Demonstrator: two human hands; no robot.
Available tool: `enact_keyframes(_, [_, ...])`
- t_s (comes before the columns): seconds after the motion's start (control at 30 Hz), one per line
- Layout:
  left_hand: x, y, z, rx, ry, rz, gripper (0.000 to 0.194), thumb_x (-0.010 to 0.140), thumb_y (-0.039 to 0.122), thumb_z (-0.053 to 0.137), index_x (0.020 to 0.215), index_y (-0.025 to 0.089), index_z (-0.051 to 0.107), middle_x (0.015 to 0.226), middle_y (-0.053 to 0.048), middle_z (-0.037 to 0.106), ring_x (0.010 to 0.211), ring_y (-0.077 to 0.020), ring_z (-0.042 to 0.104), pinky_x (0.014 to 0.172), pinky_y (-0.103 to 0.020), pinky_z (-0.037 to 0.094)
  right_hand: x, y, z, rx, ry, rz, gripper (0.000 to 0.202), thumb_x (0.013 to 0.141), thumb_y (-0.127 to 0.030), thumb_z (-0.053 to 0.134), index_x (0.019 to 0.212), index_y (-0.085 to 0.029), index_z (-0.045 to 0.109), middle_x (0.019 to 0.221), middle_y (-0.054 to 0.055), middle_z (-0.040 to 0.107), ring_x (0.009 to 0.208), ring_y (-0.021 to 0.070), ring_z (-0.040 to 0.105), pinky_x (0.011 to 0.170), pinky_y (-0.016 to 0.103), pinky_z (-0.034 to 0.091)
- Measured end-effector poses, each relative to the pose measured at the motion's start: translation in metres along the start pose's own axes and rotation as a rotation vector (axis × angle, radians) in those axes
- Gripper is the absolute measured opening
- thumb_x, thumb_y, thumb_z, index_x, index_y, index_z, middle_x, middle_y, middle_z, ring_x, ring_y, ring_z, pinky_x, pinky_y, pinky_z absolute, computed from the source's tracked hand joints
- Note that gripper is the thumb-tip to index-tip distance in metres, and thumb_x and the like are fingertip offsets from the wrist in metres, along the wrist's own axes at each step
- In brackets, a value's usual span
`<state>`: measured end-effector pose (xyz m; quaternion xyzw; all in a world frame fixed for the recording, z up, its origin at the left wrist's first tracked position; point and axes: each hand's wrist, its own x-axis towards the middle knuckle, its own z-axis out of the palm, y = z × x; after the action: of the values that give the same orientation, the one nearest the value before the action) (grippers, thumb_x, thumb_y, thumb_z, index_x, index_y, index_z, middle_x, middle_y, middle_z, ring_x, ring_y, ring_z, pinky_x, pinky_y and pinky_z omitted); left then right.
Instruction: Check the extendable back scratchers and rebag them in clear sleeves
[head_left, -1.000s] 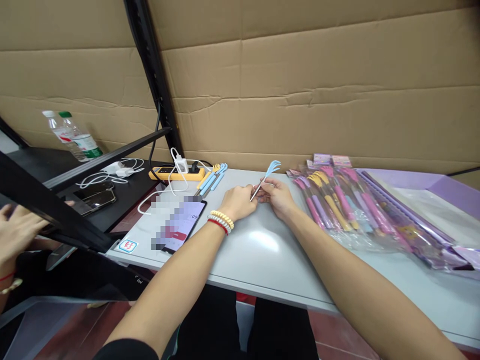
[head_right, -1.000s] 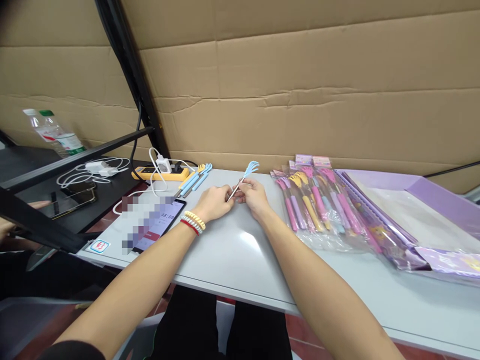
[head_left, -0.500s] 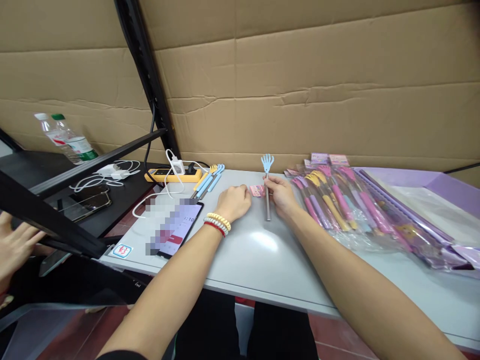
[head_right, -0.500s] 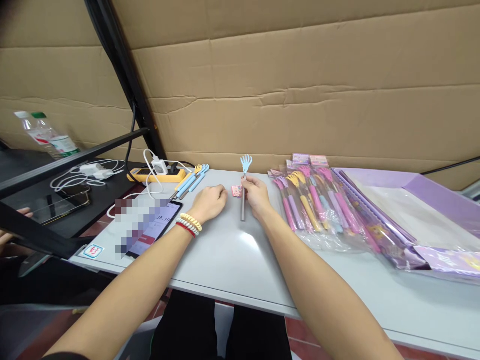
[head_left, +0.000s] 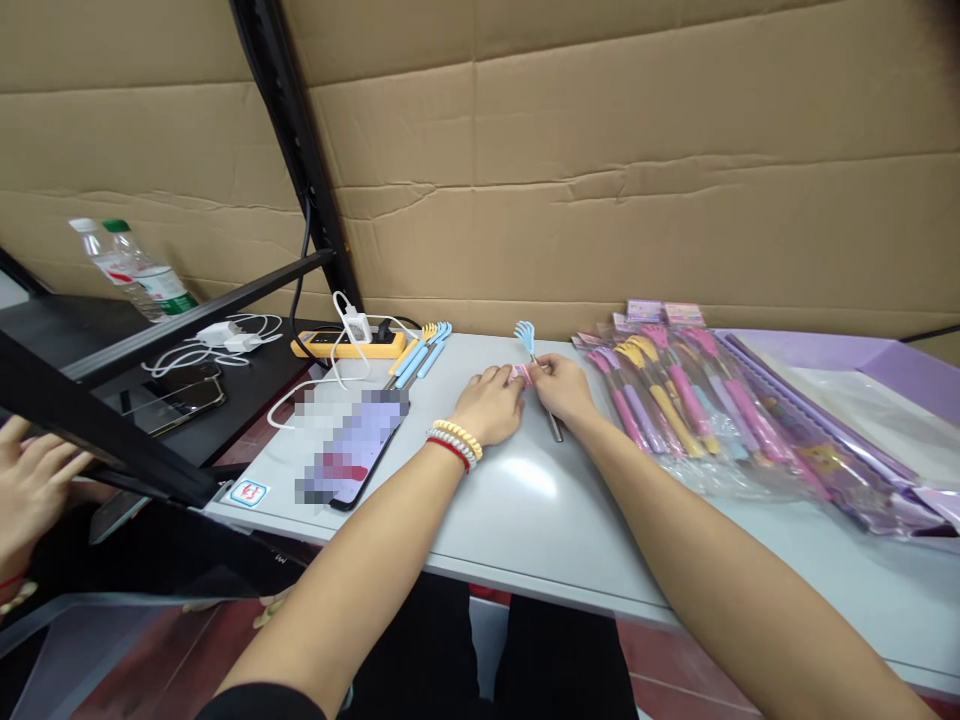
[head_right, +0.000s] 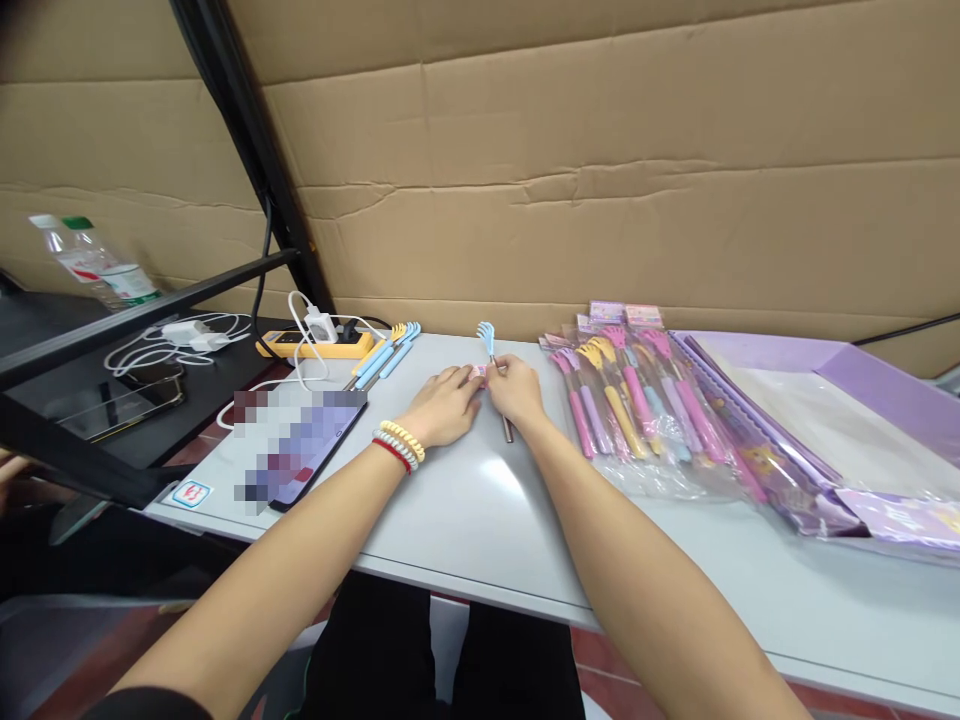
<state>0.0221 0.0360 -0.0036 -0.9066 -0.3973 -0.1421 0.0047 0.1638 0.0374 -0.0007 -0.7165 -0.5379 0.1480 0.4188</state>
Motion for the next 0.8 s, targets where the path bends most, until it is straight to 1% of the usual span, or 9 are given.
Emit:
enact_keyframes(0.07, [0.001,0.002,0.002,0.001,-0.009,-0.022,0.044,0.091,0.028,0.039,0.131,0.012,0.047,0.140,-0.015,0.047,0.128,-0.0258,0.041,0.104,-0.040,0.035,-0.001,-0.001,0.000,-0.026,-0.001,-0.021,0.019,0.076,-0.029,0.051,0.079,-0.018,0.066,0.068,0.005,0.067,0.066,0.0180,0.059,0.064,0.027,0.041])
enact_keyframes(0.13, [0.002,0.004,0.001,-0.004,-0.007,-0.069,0.043,0.090,0.031,0.042,0.129,0.013,0.048,0.137,-0.015,0.049,0.126,-0.0262,0.043,0.103,-0.040,0.035,-0.002,-0.001,0.000,-0.035,0.010,-0.038,0.020,0.077,-0.029,0.050,0.079,-0.018,0.066,0.066,0.005,0.066,0.064,0.0176,0.058,0.063,0.027,0.041])
enact_keyframes(0.23, [0.002,0.005,-0.005,-0.055,0.046,-0.185,0.038,0.091,0.033,0.040,0.123,0.015,0.052,0.129,-0.014,0.055,0.120,-0.0252,0.049,0.101,-0.038,0.037,-0.003,-0.002,0.001,0.042,0.004,-0.071,0.019,0.075,-0.031,0.051,0.078,-0.018,0.065,0.061,0.003,0.064,0.060,0.0163,0.056,0.060,0.027,0.040])
enact_keyframes(0.33, [0.003,0.003,-0.012,-0.150,0.149,-0.319,0.036,0.094,0.029,0.035,0.121,0.015,0.053,0.123,-0.013,0.061,0.115,-0.0237,0.053,0.098,-0.036,0.039,-0.007,-0.003,0.003,0.248,-0.115,-0.127,0.021,0.073,-0.036,0.055,0.078,-0.017,0.063,0.061,0.001,0.062,0.058,0.0146,0.054,0.058,0.025,0.040])
enact_keyframes(0.43, [0.004,-0.003,-0.016,-0.260,0.238,-0.407,0.037,0.096,0.032,0.028,0.110,0.016,0.058,0.112,-0.011,0.066,0.107,-0.0223,0.058,0.092,-0.033,0.041,-0.013,-0.007,0.006,0.362,-0.255,-0.175,0.027,0.071,-0.042,0.057,0.077,-0.016,0.063,0.054,-0.003,0.053,0.050,0.0113,0.044,0.051,0.024,0.034])
enact_keyframes(0.5, [0.005,-0.008,-0.017,-0.330,0.268,-0.470,0.041,0.097,0.035,0.024,0.098,0.017,0.061,0.103,-0.010,0.069,0.100,-0.0221,0.061,0.087,-0.032,0.043,-0.017,-0.009,0.007,0.401,-0.325,-0.190,0.028,0.069,-0.043,0.059,0.077,-0.017,0.062,0.052,-0.005,0.048,0.048,0.0097,0.039,0.048,0.023,0.030])
enact_keyframes(0.6, [0.007,-0.015,-0.015,-0.416,0.286,-0.556,0.040,0.097,0.038,0.027,0.088,0.019,0.061,0.093,-0.009,0.070,0.092,-0.0221,0.063,0.081,-0.032,0.044,-0.021,-0.012,0.007,0.466,-0.450,-0.177,0.025,0.066,-0.041,0.061,0.074,-0.018,0.058,0.050,-0.006,0.045,0.047,0.0086,0.037,0.047,0.023,0.028])
enact_keyframes(0.7, [0.009,-0.019,-0.012,-0.515,0.301,-0.566,0.035,0.095,0.036,0.033,0.080,0.019,0.060,0.086,-0.006,0.071,0.087,-0.0195,0.064,0.078,-0.030,0.044,-0.024,-0.016,0.007,0.519,-0.552,-0.127,0.020,0.064,-0.037,0.061,0.070,-0.019,0.055,0.049,-0.007,0.043,0.044,0.0079,0.035,0.044,0.022,0.026])
enact_keyframes(0.8, [0.009,-0.020,-0.011,-0.588,0.343,-0.545,0.033,0.094,0.035,0.035,0.079,0.019,0.059,0.083,-0.004,0.070,0.084,-0.0169,0.063,0.077,-0.027,0.044,-0.025,-0.019,0.007,0.560,-0.550,-0.073,0.019,0.062,-0.035,0.062,0.068,-0.018,0.055,0.052,-0.005,0.046,0.042,0.0074,0.037,0.043,0.023,0.027])
